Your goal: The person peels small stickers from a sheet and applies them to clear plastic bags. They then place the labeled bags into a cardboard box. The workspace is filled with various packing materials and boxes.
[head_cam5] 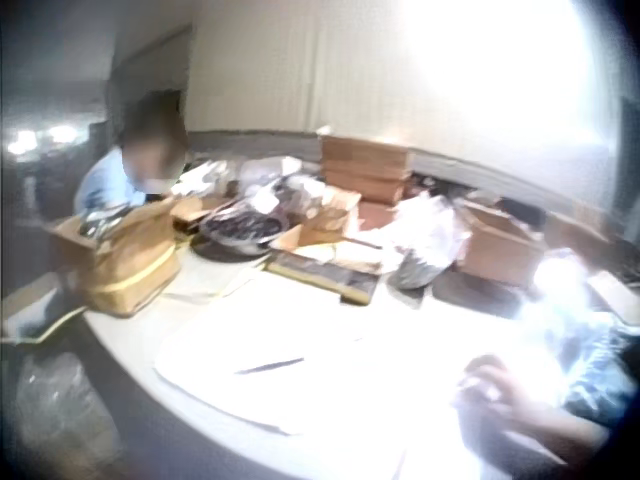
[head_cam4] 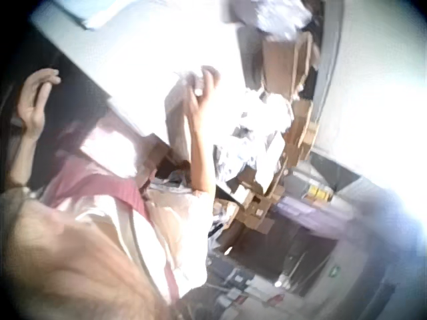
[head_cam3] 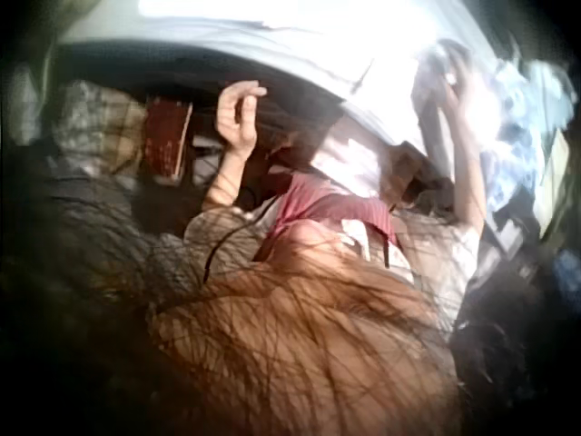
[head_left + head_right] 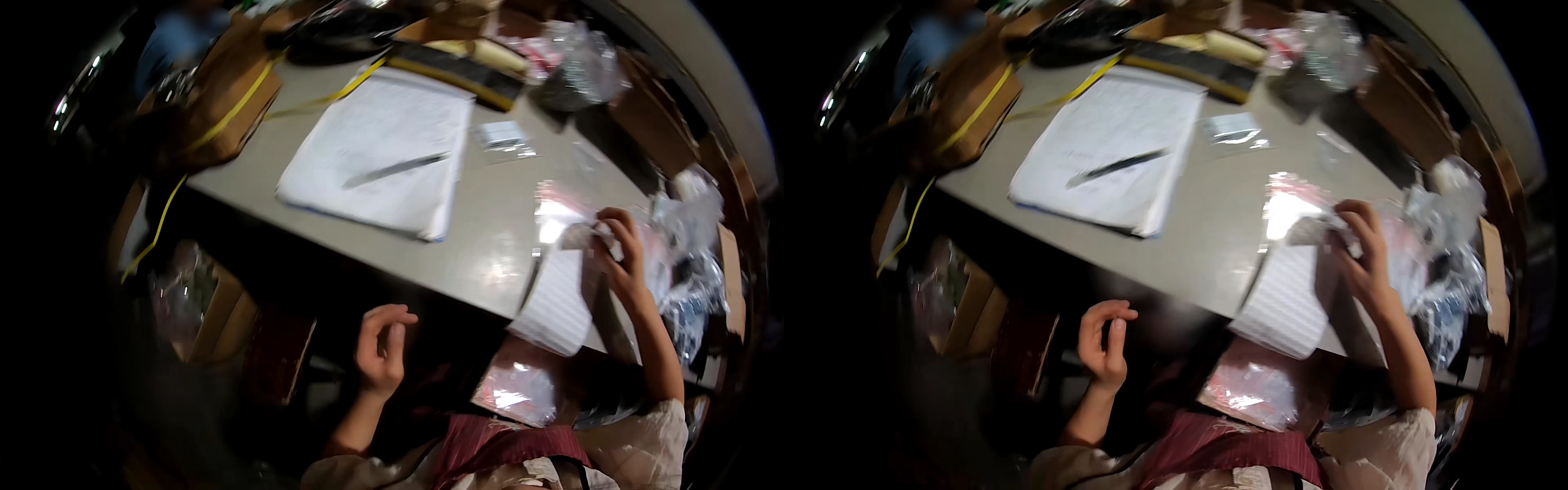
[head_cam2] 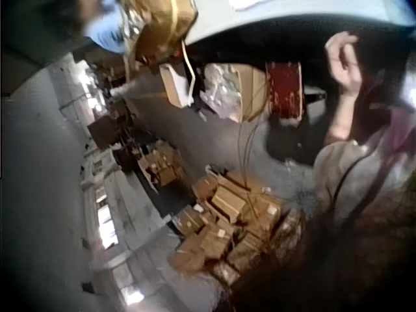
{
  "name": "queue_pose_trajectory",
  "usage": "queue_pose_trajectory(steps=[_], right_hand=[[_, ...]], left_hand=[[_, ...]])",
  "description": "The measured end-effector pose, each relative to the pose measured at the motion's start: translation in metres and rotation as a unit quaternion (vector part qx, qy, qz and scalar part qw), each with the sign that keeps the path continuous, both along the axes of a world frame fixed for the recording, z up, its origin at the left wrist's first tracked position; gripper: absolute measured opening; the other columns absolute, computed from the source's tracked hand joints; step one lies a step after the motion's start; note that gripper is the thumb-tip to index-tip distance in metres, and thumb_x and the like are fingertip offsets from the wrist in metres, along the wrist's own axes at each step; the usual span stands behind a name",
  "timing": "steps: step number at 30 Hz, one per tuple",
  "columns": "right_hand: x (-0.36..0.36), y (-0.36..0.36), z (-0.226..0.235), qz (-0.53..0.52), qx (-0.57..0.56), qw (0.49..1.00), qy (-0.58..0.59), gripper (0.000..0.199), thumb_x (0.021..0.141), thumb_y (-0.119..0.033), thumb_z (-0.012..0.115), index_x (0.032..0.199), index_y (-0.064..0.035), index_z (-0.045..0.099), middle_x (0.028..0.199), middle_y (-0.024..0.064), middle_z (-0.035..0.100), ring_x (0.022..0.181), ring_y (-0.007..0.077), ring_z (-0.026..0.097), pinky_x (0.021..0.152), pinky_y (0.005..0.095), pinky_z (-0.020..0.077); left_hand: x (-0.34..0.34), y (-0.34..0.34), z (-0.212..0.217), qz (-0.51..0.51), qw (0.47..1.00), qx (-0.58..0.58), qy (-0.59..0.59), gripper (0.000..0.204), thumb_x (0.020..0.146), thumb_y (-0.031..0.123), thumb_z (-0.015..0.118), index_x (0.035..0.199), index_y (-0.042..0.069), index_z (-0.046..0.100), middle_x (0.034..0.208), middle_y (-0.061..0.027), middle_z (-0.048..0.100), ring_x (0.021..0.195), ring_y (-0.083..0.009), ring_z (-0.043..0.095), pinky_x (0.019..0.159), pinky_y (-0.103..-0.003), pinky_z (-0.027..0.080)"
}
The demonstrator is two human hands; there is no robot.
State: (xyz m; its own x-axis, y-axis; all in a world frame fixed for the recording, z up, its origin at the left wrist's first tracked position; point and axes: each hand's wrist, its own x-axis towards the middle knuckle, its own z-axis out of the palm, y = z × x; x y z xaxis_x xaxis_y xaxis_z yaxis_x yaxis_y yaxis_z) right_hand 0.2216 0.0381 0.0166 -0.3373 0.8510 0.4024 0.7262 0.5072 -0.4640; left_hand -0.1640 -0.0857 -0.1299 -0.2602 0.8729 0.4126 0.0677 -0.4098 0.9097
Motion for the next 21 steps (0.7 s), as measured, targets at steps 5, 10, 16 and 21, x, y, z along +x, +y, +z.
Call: queue_pose_trajectory(steps=[5, 10, 16, 21], right_hand=[[-0.011, -0.011, -0.027, -0.11, -0.132, 0.98, 0.099, 0.044, 0.097, 0.003, 0.056, 0.141, 0.0039, 0.059, 0.154, 0.0165, 0.054, 0.142, 0.027, 0.05, 0.118, 0.0366, 0.0359], [0.029, 0.005, -0.034, -0.057, -0.078, 0.995, -0.014, 0.034, 0.106, -0.005, 0.055, 0.139, 0.0032, 0.058, 0.155, 0.0206, 0.054, 0.146, 0.0314, 0.048, 0.123, 0.044, 0.0333], [0.013, -0.011, -0.032, -0.151, -0.061, 0.985, -0.062, 0.037, 0.11, -0.014, 0.049, 0.143, 0.003, 0.054, 0.156, 0.0198, 0.052, 0.143, 0.0289, 0.048, 0.12, 0.0397, 0.0323], [0.103, -0.028, -0.029, -0.276, -0.073, 0.953, -0.098, 0.047, 0.113, -0.023, 0.048, 0.153, 0.0014, 0.046, 0.159, 0.0195, 0.048, 0.143, 0.0297, 0.048, 0.118, 0.0397, 0.0383]], left_hand=[[-0.02, -0.046, -0.283, 0.146, 0.913, -0.381, 0.002, 0.036, 0.094, 0.002, 0.066, 0.128, -0.008, 0.063, 0.125, -0.0214, 0.068, 0.126, -0.0324, 0.063, 0.103, -0.038, 0.052], [-0.011, -0.019, -0.378, 0.085, 0.827, -0.542, 0.124, 0.036, 0.093, 0.003, 0.066, 0.128, -0.006, 0.064, 0.126, -0.0216, 0.067, 0.127, -0.0329, 0.063, 0.103, -0.039, 0.052], [-0.01, 0.022, -0.45, 0.046, 0.754, -0.618, 0.218, 0.035, 0.093, 0.004, 0.067, 0.127, -0.004, 0.065, 0.127, -0.0218, 0.067, 0.127, -0.0335, 0.063, 0.102, -0.04, 0.053], [-0.01, 0.035, -0.491, 0.048, 0.714, -0.653, 0.249, 0.035, 0.092, 0.004, 0.067, 0.126, -0.003, 0.066, 0.128, -0.0219, 0.066, 0.128, -0.0341, 0.062, 0.102, -0.04, 0.053]])
